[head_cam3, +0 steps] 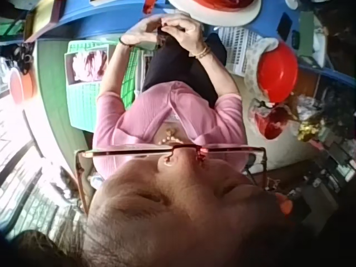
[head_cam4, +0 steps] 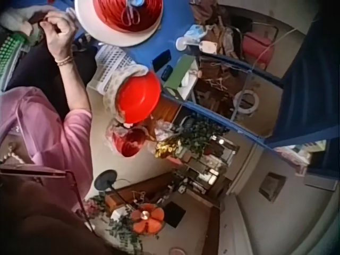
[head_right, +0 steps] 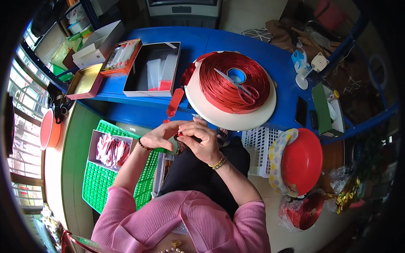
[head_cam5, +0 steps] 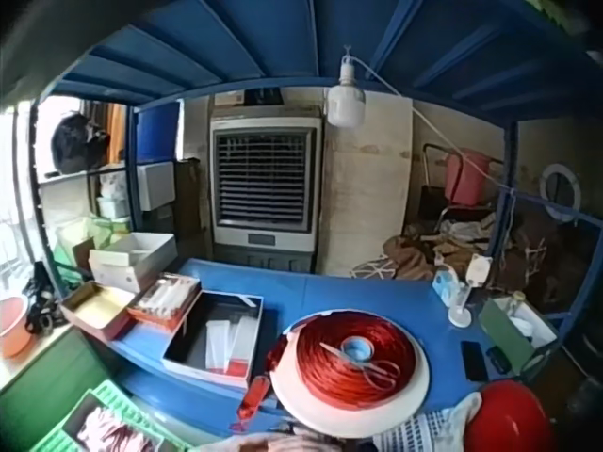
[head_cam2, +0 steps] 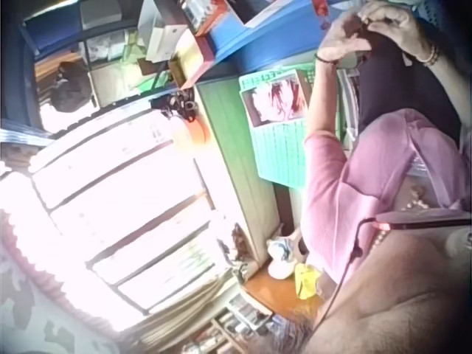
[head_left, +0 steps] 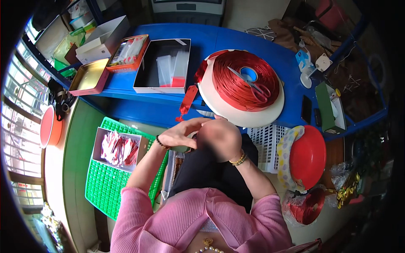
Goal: Cutting red ribbon from a spool and hand-tying it into decorative bows.
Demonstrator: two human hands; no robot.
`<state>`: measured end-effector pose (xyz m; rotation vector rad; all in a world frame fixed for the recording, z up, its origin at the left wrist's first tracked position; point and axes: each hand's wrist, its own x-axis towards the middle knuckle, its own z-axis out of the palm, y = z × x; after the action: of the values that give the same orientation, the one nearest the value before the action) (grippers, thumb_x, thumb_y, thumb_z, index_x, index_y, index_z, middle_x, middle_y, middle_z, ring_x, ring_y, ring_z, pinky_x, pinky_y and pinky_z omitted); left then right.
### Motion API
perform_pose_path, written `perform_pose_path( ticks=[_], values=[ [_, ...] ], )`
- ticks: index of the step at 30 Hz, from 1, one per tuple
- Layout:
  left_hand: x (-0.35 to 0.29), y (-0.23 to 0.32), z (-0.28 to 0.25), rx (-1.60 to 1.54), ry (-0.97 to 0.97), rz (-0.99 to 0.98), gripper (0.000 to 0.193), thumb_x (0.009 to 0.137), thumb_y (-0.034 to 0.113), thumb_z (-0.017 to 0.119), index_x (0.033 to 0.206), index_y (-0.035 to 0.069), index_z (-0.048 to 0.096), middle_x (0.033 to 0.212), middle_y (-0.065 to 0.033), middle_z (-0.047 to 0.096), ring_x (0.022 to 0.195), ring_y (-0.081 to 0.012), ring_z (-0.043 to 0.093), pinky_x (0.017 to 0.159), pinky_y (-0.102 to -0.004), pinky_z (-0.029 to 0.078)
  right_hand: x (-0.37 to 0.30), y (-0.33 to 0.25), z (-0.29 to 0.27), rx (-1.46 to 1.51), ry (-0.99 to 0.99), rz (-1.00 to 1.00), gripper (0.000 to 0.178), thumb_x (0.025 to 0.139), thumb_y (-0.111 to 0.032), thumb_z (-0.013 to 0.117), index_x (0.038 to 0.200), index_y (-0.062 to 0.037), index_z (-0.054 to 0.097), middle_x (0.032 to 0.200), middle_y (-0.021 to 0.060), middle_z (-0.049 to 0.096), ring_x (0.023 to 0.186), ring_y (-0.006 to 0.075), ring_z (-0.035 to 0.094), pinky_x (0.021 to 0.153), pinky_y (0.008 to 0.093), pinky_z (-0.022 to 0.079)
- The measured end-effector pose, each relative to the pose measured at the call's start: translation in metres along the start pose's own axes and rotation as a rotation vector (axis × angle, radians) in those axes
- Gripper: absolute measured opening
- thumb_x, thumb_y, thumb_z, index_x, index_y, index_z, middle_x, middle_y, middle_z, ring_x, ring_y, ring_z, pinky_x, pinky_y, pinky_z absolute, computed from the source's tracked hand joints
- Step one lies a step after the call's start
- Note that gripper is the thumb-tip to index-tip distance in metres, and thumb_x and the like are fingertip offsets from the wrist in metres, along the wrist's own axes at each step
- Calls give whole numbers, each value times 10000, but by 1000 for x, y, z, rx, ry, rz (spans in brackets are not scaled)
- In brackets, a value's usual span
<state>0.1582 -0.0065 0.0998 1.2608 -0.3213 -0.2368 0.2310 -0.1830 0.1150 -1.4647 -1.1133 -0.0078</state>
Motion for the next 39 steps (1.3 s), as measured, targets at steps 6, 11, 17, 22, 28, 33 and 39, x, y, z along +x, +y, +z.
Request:
perform_pose_path(
  ticks=[6, 11, 17, 22, 28, 33, 39],
  values=[
    [11, -13, 19, 269, -99, -111, 359, 838, 196, 645, 1121, 3, 538, 941, -36, 584, 830, -93, 526, 726, -248, 450, -5, 4, -6, 3, 11, 10, 85, 725, -80, 709, 743, -39, 637, 856, 46, 672, 872, 185, 634, 915, 361, 405],
    [9, -8, 35, 157, 56, -117, 246, 935, 265, 477, 917, 35, 562, 822, -10, 586, 679, -77, 541, 581, -203, 422, -8, 2, -12, 71, -32, 134, 143, 748, -42, 692, 859, -4, 611, 1061, 135, 599, 838, 211, 627, 893, 354, 421],
    [13, 43, 25, -106, 296, 89, 397, 942, 337, 404, 754, 4, 510, 655, -94, 544, 598, -206, 567, 672, -310, 478, -20, 30, 15, 531, -322, 328, 1006, 585, -419, 817, 1320, -3, 271, 1099, 66, 496, 977, 133, 493, 883, 297, 402],
    [20, 105, 8, -235, 330, 250, 305, 952, 295, 379, 832, 37, 488, 597, -7, 394, 528, -123, 398, 615, -305, 422, -46, 35, 57, 901, -360, 560, 695, 740, -221, 746, 1242, -10, 314, 1073, 85, 565, 993, 156, 563, 893, 295, 427],
    [6, 107, -61, -215, 528, 356, 298, 966, 288, 360, 885, 37, 498, 610, 12, 363, 554, -105, 346, 616, -274, 376, -45, 19, 49, 688, -435, 646, 486, 791, -171, 700, 1161, -8, 430, 1087, 108, 573, 1002, 138, 561, 869, 289, 453],
    [7, 105, -36, -227, 695, 408, 285, 962, 263, 371, 886, 24, 506, 615, -1, 418, 546, -108, 395, 604, -271, 404, -28, 17, 72, 37, -263, 259, 967, 582, -288, 834, 1322, 18, 292, 1311, 212, 399, 1218, 341, 403, 998, 380, 340],
    [11, 133, 16, 58, 557, 374, 343, 963, 302, 355, 908, -1, 505, 625, -50, 477, 561, -144, 477, 639, -292, 455, 6, 49, 112, -21, 29, 120, 887, 658, -284, 788, 1314, 29, 280, 1174, 183, 493, 1053, 263, 522, 870, 332, 442]
  ],
)
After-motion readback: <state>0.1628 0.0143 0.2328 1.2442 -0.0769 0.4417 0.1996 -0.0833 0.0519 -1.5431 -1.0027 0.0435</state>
